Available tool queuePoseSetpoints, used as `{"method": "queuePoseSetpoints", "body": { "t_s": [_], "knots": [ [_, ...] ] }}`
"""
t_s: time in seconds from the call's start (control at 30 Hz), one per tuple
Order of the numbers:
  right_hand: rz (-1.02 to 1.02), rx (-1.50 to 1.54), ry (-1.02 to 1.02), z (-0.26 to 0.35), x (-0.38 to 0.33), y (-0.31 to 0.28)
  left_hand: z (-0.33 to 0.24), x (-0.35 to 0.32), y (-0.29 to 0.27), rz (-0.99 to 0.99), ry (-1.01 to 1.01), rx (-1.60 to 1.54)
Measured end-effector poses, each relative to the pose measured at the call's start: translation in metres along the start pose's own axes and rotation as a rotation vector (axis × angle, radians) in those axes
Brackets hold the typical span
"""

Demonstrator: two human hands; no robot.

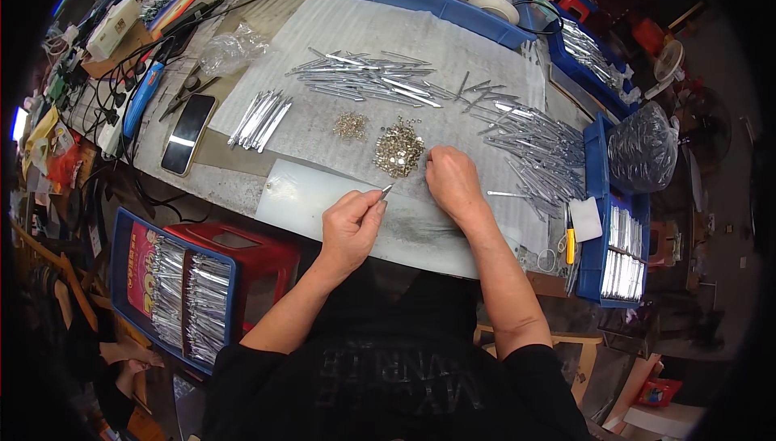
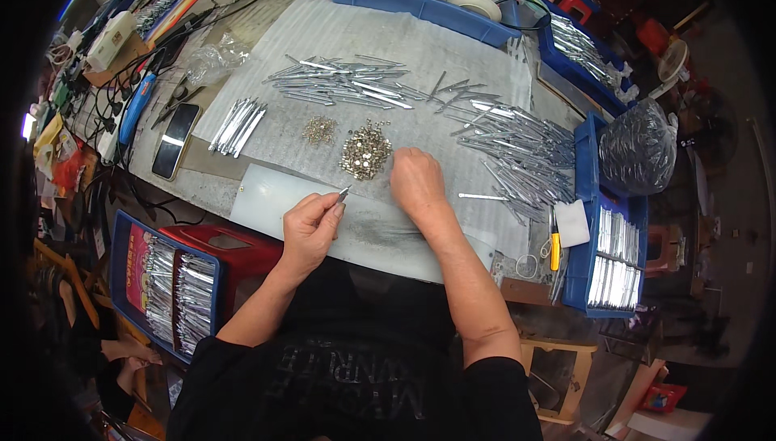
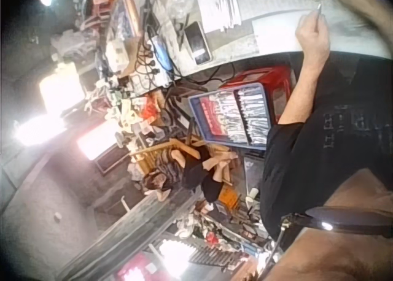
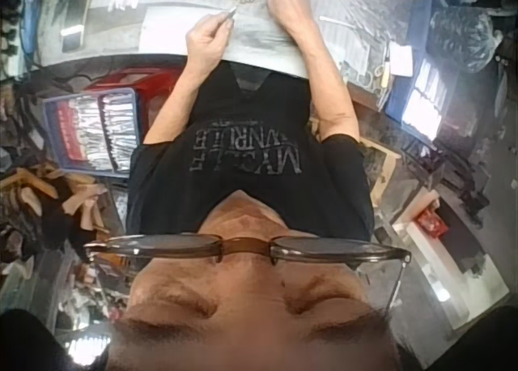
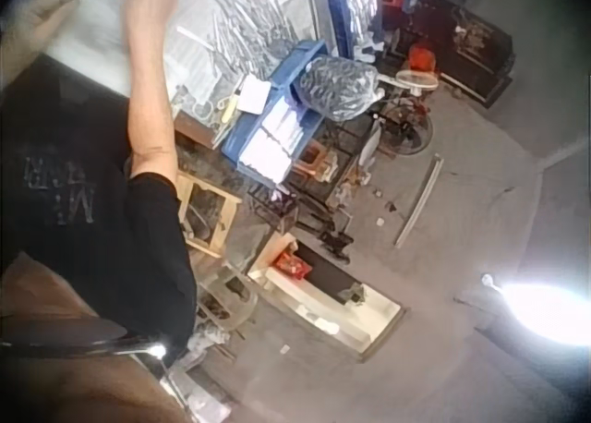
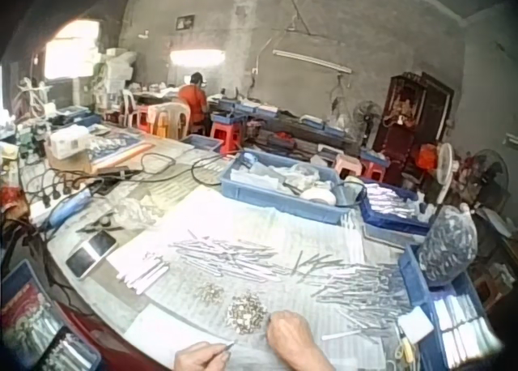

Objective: The person repeatedly picks up metal strips and small metal fasteners from the work surface and attaches the fasteners onto the ends of the strips by hand.

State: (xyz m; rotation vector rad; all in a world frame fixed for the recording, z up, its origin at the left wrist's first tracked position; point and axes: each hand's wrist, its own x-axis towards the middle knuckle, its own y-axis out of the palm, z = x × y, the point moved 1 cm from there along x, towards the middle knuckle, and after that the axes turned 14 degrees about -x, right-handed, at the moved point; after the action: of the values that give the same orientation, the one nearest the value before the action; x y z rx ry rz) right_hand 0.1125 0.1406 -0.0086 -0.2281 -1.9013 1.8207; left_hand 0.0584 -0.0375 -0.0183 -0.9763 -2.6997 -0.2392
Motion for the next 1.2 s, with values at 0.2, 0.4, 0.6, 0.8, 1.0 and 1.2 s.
{"method": "queuePoseSetpoints", "body": {
  "t_s": [0.2, 0.4, 0.6, 0.8, 1.0, 1.2],
  "knots": [
    [-0.088, 0.235, 0.009, -0.002, -0.004, -0.011, -0.004, -0.003, 0.005, -0.048, -0.075, -0.056],
    [-0.002, 0.745, 0.271, 0.011, -0.031, -0.026, -0.016, -0.004, 0.008, -0.051, -0.077, -0.082],
    [0.080, 1.443, 0.380, 0.029, -0.054, -0.019, -0.010, -0.002, 0.008, 0.024, 0.200, 0.101],
    [0.158, 1.773, 0.451, 0.040, -0.060, -0.022, -0.014, -0.005, 0.013, 0.029, 0.016, -0.171],
    [0.174, 1.958, 0.409, 0.044, -0.063, -0.020, -0.021, -0.006, 0.019, 0.011, -0.049, -0.282],
    [0.180, 2.014, 0.382, 0.047, -0.063, -0.020, -0.021, -0.006, 0.019, 0.008, -0.044, -0.263]
  ]
}}
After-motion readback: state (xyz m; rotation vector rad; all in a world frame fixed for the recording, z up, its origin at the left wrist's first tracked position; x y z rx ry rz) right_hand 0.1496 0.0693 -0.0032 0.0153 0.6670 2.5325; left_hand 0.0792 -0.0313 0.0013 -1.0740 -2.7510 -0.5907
